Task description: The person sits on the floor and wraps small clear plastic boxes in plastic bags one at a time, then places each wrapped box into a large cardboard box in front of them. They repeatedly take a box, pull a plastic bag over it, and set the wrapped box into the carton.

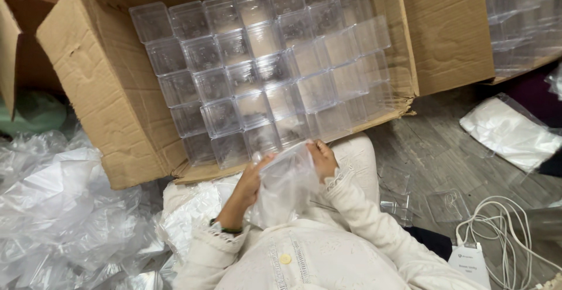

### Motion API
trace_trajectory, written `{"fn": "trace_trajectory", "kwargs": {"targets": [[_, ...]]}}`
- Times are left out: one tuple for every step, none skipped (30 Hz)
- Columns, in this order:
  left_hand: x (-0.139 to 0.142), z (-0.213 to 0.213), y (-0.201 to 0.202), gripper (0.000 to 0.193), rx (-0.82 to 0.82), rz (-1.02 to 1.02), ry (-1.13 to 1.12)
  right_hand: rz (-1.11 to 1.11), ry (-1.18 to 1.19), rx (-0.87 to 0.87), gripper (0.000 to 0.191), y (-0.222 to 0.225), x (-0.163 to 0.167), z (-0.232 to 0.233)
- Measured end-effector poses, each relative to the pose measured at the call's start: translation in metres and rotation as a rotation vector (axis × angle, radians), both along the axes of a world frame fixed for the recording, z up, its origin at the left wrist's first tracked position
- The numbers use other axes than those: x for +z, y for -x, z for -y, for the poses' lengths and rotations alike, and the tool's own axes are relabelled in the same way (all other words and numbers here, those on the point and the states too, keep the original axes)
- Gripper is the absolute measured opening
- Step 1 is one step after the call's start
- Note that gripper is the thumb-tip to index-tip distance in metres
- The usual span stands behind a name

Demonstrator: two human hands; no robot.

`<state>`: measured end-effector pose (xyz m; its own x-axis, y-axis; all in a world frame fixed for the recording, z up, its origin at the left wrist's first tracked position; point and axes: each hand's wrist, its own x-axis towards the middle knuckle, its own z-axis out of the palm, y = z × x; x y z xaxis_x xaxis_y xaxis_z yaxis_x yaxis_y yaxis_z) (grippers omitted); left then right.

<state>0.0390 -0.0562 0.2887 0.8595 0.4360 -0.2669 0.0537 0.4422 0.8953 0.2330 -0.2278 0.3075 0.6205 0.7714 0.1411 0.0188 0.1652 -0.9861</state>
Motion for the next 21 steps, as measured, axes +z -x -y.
{"fn": "trace_trajectory", "kwargs": {"targets": [[0.017, 0.007, 0.011, 0.053, -0.112, -0.008, 0.131, -0.077, -0.012, 0.104, 0.018, 0.006, 0.016, -0.001], [0.033, 0.016, 0.022, 0.059, -0.23, -0.015, 0.282, -0.103, -0.001, 0.244, 0.018, 0.015, 0.032, -0.004], [0.048, 0.025, 0.027, 0.065, -0.328, -0.018, 0.419, -0.087, 0.025, 0.379, 0.019, 0.025, 0.047, -0.011], [0.061, 0.03, 0.034, 0.074, -0.481, 0.061, 0.569, -0.049, 0.05, 0.544, 0.019, 0.037, 0.062, -0.021], [0.074, 0.035, 0.043, 0.07, -0.468, 0.149, 0.565, 0.013, 0.079, 0.678, 0.02, 0.048, 0.075, -0.031], [0.084, 0.039, 0.052, 0.068, -0.455, 0.236, 0.559, 0.115, 0.103, 0.715, 0.021, 0.06, 0.086, -0.04], [0.095, 0.039, 0.084, 0.078, -0.269, 0.35, 0.088, 0.243, 0.121, 0.729, 0.021, 0.069, 0.095, -0.054], [0.109, 0.034, 0.127, 0.088, -0.077, 0.452, -0.383, 0.369, 0.141, 0.674, 0.022, 0.073, 0.102, -0.069], [0.121, 0.025, 0.155, 0.081, 0.081, 0.434, -0.524, 0.482, 0.181, 0.485, 0.023, 0.066, 0.108, -0.082], [0.131, 0.008, 0.182, 0.076, 0.24, 0.408, -0.662, 0.582, 0.231, 0.307, 0.024, 0.051, 0.112, -0.094], [0.143, -0.013, 0.217, 0.074, 0.381, 0.363, -0.751, 0.608, 0.23, 0.17, 0.025, 0.029, 0.116, -0.103], [0.154, -0.032, 0.255, 0.073, 0.523, 0.319, -0.835, 0.599, 0.185, 0.04, 0.025, -0.002, 0.119, -0.109], [0.165, -0.063, 0.287, 0.071, 0.688, 0.204, -0.86, 0.546, 0.079, -0.031, 0.028, -0.038, 0.123, -0.117], [0.172, -0.095, 0.316, 0.069, 0.843, 0.073, -0.868, 0.655, 0.037, -0.211, 0.03, -0.078, 0.125, -0.111], [0.175, -0.127, 0.339, 0.067, 0.969, -0.121, -0.826, 0.739, -0.017, -0.382, 0.023, -0.116, 0.127, -0.109], [0.17, -0.154, 0.356, 0.066, 1.02, -0.296, -0.812, 0.661, -0.027, -0.475, 0.026, -0.155, 0.128, -0.105], [0.164, -0.182, 0.371, 0.064, 1.047, -0.47, -0.783, 0.833, -0.038, -0.56, 0.024, -0.191, 0.13, -0.096], [0.152, -0.202, 0.383, 0.062, 1.042, -0.63, -0.776, 0.834, 0.021, -0.631, 0.028, -0.221, 0.128, -0.089], [0.14, -0.219, 0.394, 0.061, 1.02, -0.754, -0.784, 0.864, 0.082, -0.653, 0.029, -0.247, 0.127, -0.081], [0.128, -0.233, 0.4, 0.059, 0.982, -0.886, -0.794, 0.893, 0.143, -0.673, 0.03, -0.269, 0.124, -0.072], [0.121, -0.243, 0.405, 0.058, 0.948, -0.996, -0.798, 0.881, 0.11, -0.66, 0.03, -0.285, 0.119, -0.065]]}}
